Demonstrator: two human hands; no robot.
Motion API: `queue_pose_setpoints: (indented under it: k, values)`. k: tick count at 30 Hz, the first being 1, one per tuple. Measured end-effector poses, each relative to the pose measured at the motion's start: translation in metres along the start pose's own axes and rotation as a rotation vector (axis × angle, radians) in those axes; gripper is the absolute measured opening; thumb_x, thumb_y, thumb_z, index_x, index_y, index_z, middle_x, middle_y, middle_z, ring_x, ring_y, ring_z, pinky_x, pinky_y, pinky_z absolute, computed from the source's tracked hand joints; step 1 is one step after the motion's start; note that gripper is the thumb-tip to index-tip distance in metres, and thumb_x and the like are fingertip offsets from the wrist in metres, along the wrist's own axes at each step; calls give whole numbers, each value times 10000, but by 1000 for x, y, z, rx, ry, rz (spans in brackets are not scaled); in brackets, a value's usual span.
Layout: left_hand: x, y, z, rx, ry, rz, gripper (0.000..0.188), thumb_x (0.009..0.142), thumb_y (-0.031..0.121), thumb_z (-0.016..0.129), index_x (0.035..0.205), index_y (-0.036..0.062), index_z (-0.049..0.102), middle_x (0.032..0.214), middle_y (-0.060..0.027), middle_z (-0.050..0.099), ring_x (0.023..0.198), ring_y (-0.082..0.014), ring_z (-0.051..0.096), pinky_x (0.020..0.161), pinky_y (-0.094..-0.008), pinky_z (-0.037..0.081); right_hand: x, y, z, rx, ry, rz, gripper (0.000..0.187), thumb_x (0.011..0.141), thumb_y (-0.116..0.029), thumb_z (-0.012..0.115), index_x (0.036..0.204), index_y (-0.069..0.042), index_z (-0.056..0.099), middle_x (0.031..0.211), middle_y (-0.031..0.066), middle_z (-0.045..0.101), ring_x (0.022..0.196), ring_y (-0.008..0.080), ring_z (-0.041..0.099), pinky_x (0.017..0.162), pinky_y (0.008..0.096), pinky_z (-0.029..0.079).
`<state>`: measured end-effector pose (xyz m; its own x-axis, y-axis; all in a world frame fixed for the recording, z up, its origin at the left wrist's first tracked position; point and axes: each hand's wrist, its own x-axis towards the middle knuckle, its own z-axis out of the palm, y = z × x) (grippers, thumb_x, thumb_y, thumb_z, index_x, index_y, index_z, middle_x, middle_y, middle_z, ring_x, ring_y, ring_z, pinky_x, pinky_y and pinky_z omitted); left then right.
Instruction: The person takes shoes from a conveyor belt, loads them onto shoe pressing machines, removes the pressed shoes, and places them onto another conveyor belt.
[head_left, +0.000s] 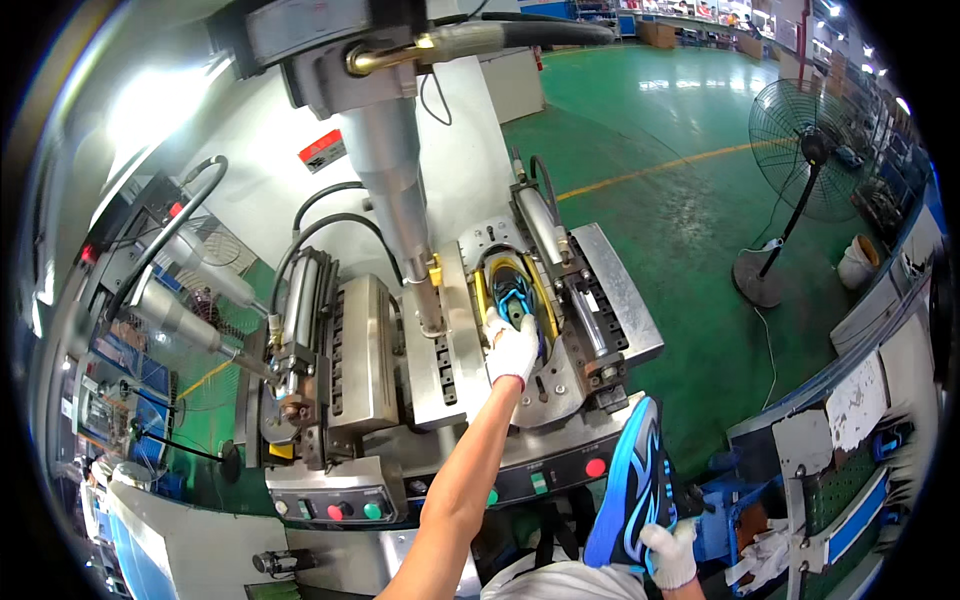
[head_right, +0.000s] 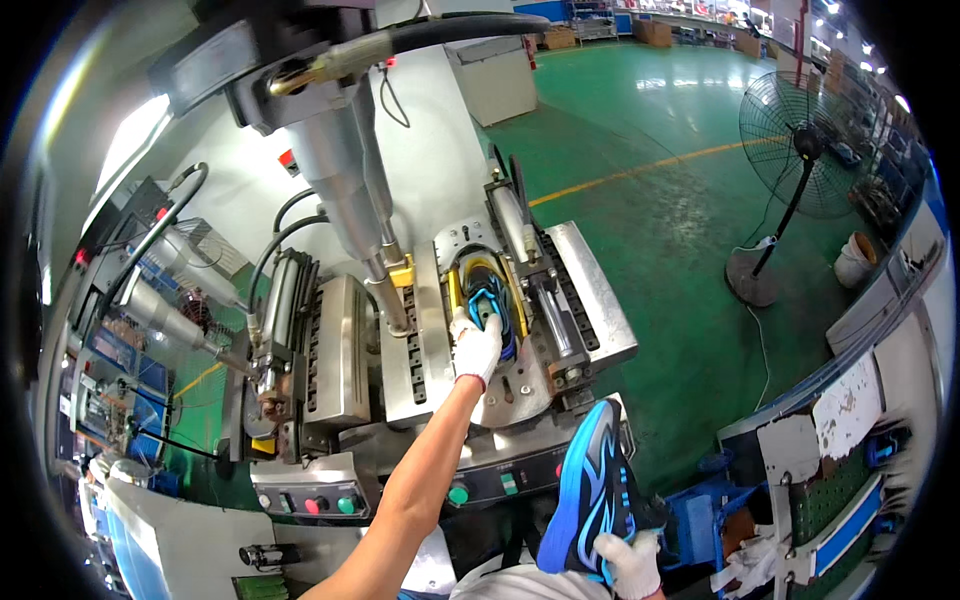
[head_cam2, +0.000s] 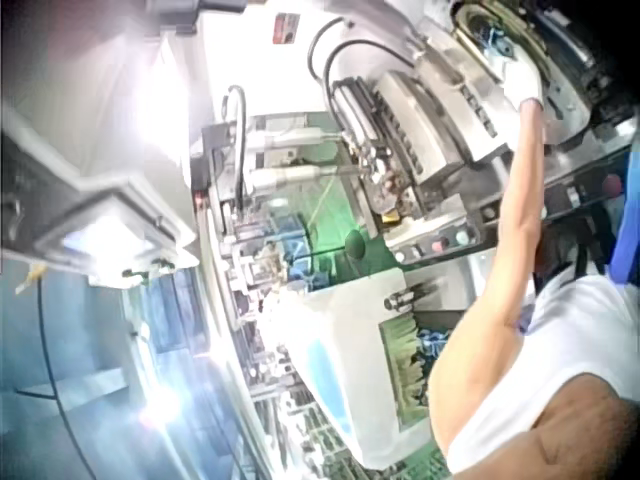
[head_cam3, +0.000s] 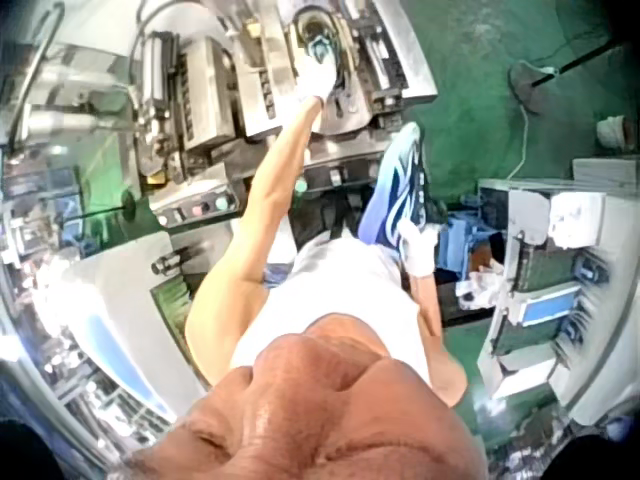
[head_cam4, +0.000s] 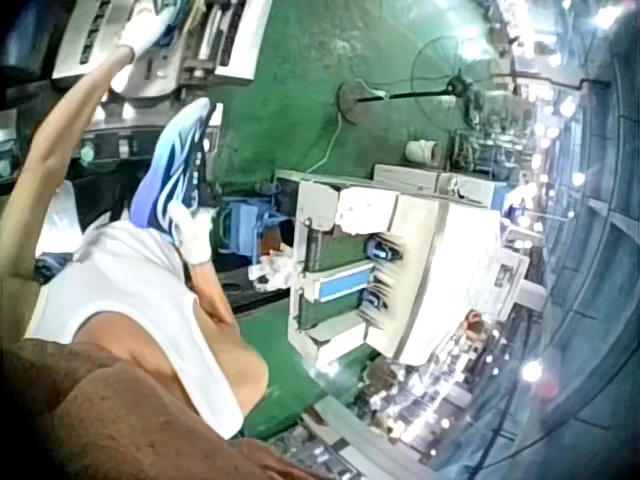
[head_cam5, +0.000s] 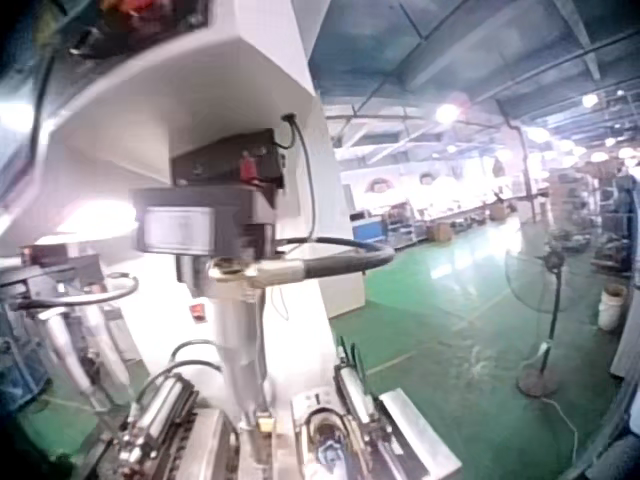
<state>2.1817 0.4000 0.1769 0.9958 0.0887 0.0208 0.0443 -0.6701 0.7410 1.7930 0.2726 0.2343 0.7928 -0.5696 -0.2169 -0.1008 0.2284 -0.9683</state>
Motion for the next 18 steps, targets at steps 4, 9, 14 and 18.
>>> queue_pose_setpoints:
  k: [4, 9, 14, 18]
  values:
    - [56, -41, 51, 192, 116, -5, 827, 948, 301, 605, 1551, -74, 182, 1530, -345, 346, 1416, -453, 389, 1168, -471, 335, 13, 7, -11, 40, -4, 89, 777, 736, -172, 722, 1425, 50, 441, 1304, 120, 587, 1138, 231, 580, 1032, 372, 457]
    - [51, -20, 3, -88, 63, -97, 555, 864, 356, 707, 1232, -26, 544, 1113, -272, 692, 1092, -412, 668, 952, -473, 515, 34, -6, -3, -132, 22, 75, 637, 788, -147, 719, 1355, 59, 514, 1274, 134, 595, 1116, 219, 578, 1016, 364, 462]
    - [-13, -23, -84, -278, -114, 31, 408, 916, 269, 707, 1192, -20, 624, 1030, -117, 713, 814, -223, 657, 755, -375, 542, 66, -35, 48, -83, -29, -28, 636, 822, -140, 733, 1391, 22, 498, 1264, 100, 601, 1090, 196, 583, 1012, 357, 465]
    - [-128, -43, -146, -936, -184, -56, 498, 965, 92, 605, 1431, -25, 476, 1302, -100, 617, 1158, -162, 570, 997, -316, 465, 136, -45, 95, -331, -198, -96, 618, 812, -265, 818, 1296, 38, 584, 1157, 126, 693, 1014, 200, 656, 916, 369, 526]
